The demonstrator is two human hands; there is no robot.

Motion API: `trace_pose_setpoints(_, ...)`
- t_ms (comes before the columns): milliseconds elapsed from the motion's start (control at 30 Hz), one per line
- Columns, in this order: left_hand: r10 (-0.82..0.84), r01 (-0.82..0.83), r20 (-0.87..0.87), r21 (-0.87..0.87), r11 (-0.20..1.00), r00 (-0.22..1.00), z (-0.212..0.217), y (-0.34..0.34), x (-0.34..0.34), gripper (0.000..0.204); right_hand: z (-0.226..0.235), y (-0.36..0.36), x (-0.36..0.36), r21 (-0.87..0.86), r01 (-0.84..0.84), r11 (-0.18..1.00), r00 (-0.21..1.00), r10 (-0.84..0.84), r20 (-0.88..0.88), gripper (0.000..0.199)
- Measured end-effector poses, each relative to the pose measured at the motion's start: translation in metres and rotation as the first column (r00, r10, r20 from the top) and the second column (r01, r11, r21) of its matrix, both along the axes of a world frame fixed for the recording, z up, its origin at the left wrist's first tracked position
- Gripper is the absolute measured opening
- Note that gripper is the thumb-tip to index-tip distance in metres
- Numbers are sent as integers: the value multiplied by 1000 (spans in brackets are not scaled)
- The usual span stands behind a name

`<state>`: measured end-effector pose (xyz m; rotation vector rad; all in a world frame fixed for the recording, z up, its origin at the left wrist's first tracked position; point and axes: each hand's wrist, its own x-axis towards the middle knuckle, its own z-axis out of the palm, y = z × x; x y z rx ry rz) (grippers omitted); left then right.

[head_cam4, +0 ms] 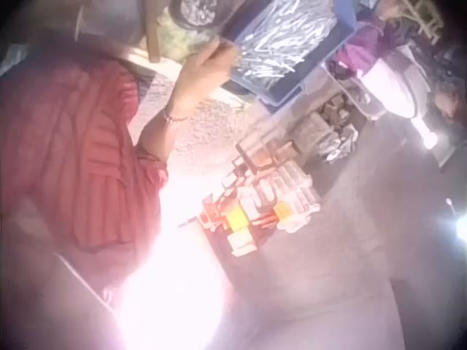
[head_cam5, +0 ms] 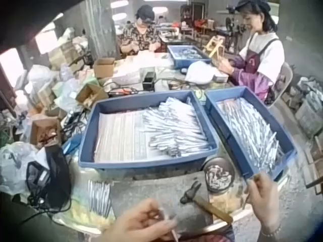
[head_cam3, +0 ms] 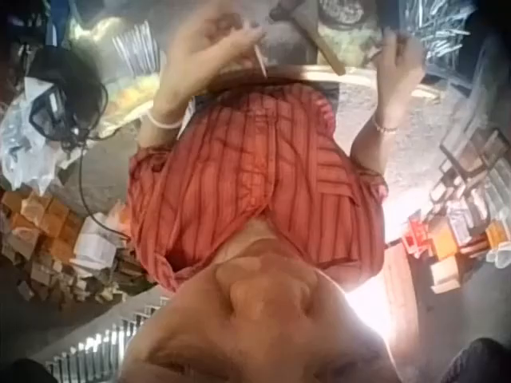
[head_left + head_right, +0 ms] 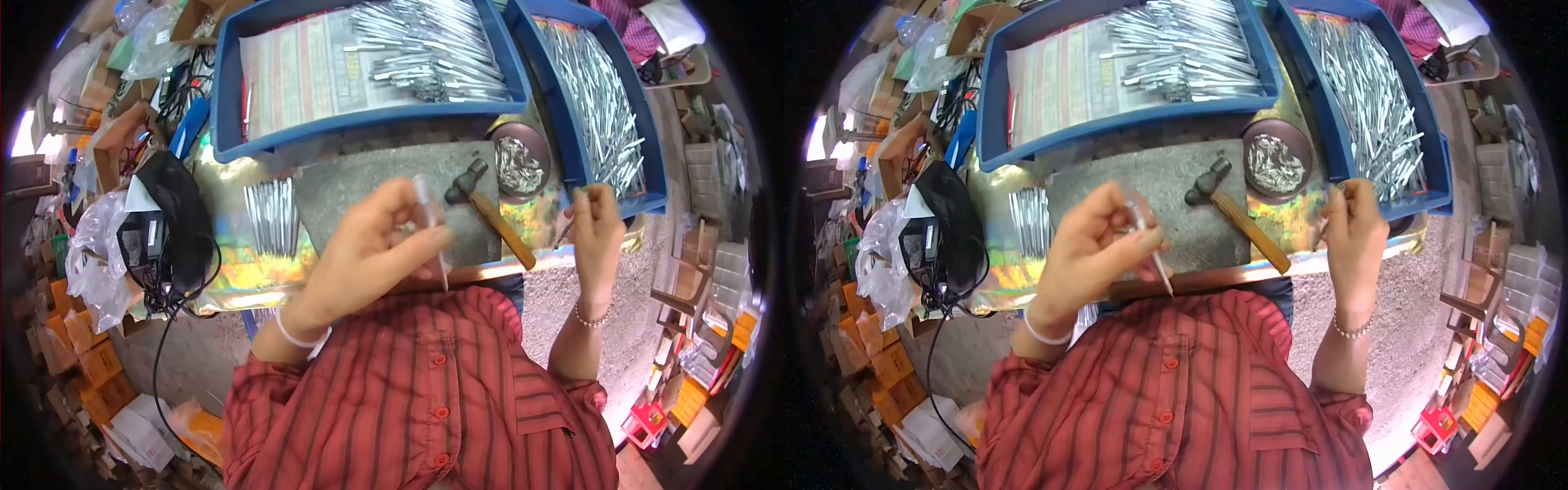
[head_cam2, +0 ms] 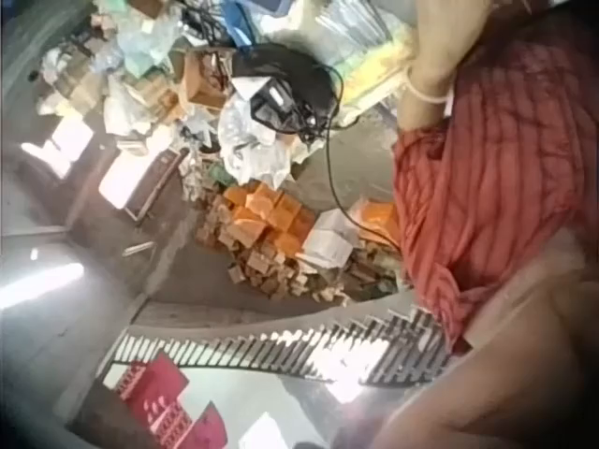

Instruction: Assembling small metal components into rods using a hammer on a workbench.

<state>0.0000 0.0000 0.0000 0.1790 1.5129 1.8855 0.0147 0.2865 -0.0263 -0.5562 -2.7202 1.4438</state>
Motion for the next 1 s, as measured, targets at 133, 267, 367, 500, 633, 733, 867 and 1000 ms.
trace_pose_setpoints(133, 391, -414, 148, 187, 891, 908, -23, 9, 34, 18, -43, 23, -19, 622, -128, 773, 981, 189, -33, 13)
trace_pose_setpoints(267, 514, -564, 241, 238, 791, 823, -45, -11, 47, 17, -51, 2, -19, 699, -96, 708, 942, 292, -166, 21)
trace_pose_setpoints(367, 550, -672, 410, 264, 692, 728, -50, -14, 51, 14, -9, -30, 0, 389, -199, 899, 943, 284, -175, 34)
trace_pose_setpoints(500, 459, -684, 531, 377, 625, 712, -56, -7, 56, 10, 18, -94, 26, -583, -277, 764, 950, 309, -47, 26)
trace_pose_setpoints(633, 347, -638, 578, 435, 635, 739, -62, -10, 65, 9, 2, -119, 21, -773, -388, 502, 881, 448, -152, 18)
trace_pose_setpoints(733, 279, -577, 551, 493, 652, 786, -61, -24, 72, 9, 6, -140, 14, -782, -422, 458, 875, 432, -220, 10)
trace_pose_setpoints(867, 402, -421, 128, 212, 882, 907, -48, -39, 79, 10, 8, -161, 3, -732, -411, 543, 818, 574, -33, 9)
trace_pose_setpoints(1000, 336, -354, 131, 153, 923, 933, -39, -57, 80, 9, 10, -170, -8, -819, -313, 481, 750, 654, 97, 8)
